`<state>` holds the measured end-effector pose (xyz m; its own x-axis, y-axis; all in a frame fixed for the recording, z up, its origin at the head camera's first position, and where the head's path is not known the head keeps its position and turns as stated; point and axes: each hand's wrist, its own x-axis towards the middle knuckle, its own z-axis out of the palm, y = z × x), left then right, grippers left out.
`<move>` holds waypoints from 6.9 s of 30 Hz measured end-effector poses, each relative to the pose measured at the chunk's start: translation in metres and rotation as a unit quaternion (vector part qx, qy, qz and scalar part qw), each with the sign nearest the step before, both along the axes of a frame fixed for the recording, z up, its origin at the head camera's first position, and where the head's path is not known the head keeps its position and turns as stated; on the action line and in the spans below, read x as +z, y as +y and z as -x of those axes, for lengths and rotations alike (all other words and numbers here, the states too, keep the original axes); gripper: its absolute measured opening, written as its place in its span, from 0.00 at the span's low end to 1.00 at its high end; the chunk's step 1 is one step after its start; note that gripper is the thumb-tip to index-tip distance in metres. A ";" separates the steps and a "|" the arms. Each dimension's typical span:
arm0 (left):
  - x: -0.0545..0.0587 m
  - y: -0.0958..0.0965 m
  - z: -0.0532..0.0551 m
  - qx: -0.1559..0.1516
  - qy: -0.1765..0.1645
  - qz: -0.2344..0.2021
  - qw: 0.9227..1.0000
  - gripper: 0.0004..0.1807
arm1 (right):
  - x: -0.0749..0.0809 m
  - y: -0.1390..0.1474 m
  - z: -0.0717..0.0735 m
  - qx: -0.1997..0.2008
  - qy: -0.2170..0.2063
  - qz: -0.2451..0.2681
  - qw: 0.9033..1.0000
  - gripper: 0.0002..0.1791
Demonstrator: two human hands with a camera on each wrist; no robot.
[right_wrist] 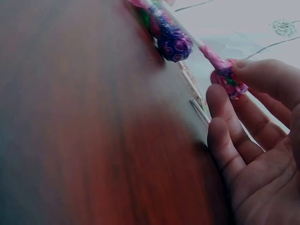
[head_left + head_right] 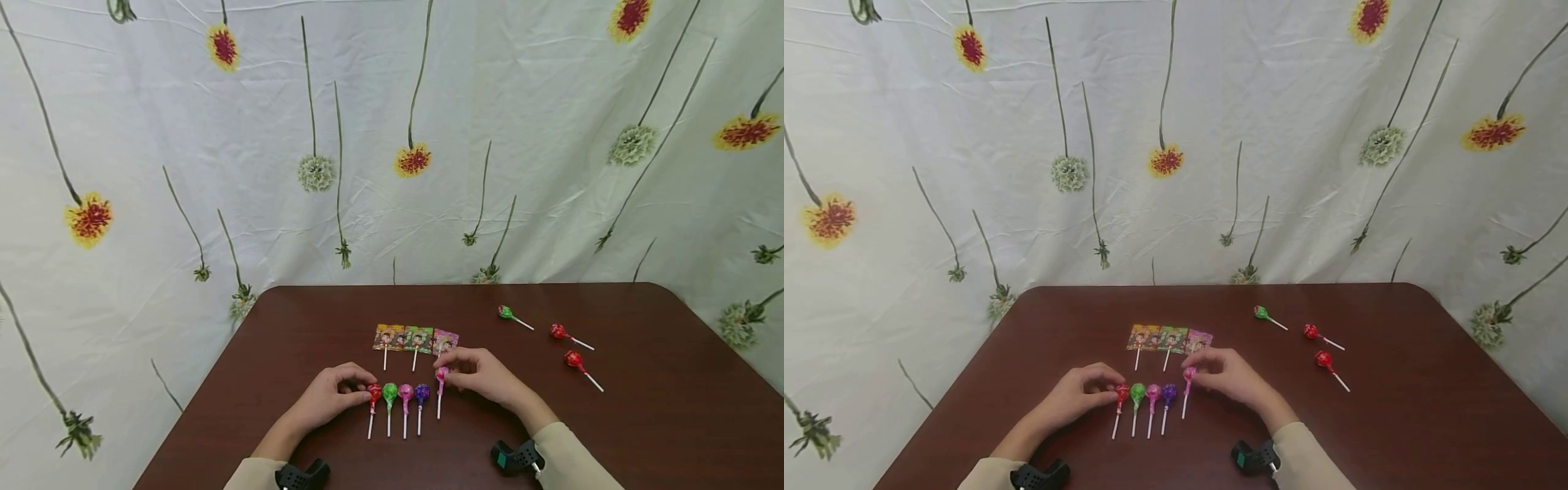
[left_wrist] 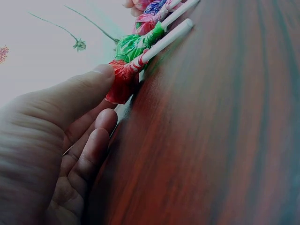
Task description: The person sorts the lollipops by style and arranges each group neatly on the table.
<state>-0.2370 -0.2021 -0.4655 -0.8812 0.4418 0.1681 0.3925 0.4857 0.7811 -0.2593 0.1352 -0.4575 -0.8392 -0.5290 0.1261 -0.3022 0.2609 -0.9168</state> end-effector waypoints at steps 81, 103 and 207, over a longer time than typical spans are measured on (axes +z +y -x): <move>-0.002 0.004 0.000 0.018 -0.013 -0.020 1.000 0.09 | 0.005 0.000 -0.001 -0.115 0.051 -0.034 0.992 0.10; -0.004 0.002 0.001 0.023 -0.012 -0.010 1.000 0.07 | 0.025 0.044 0.040 -0.351 0.099 -0.041 0.930 0.18; -0.002 0.003 0.001 0.029 -0.003 0.005 1.000 0.06 | 0.021 0.055 0.018 -0.275 0.082 -0.090 0.954 0.15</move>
<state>-0.2381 -0.1987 -0.4677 -0.9064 0.3912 0.1593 0.3590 0.5149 0.7784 -0.2770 0.1907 -0.4362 -0.9726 -0.0403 0.2288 -0.2105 0.5698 -0.7944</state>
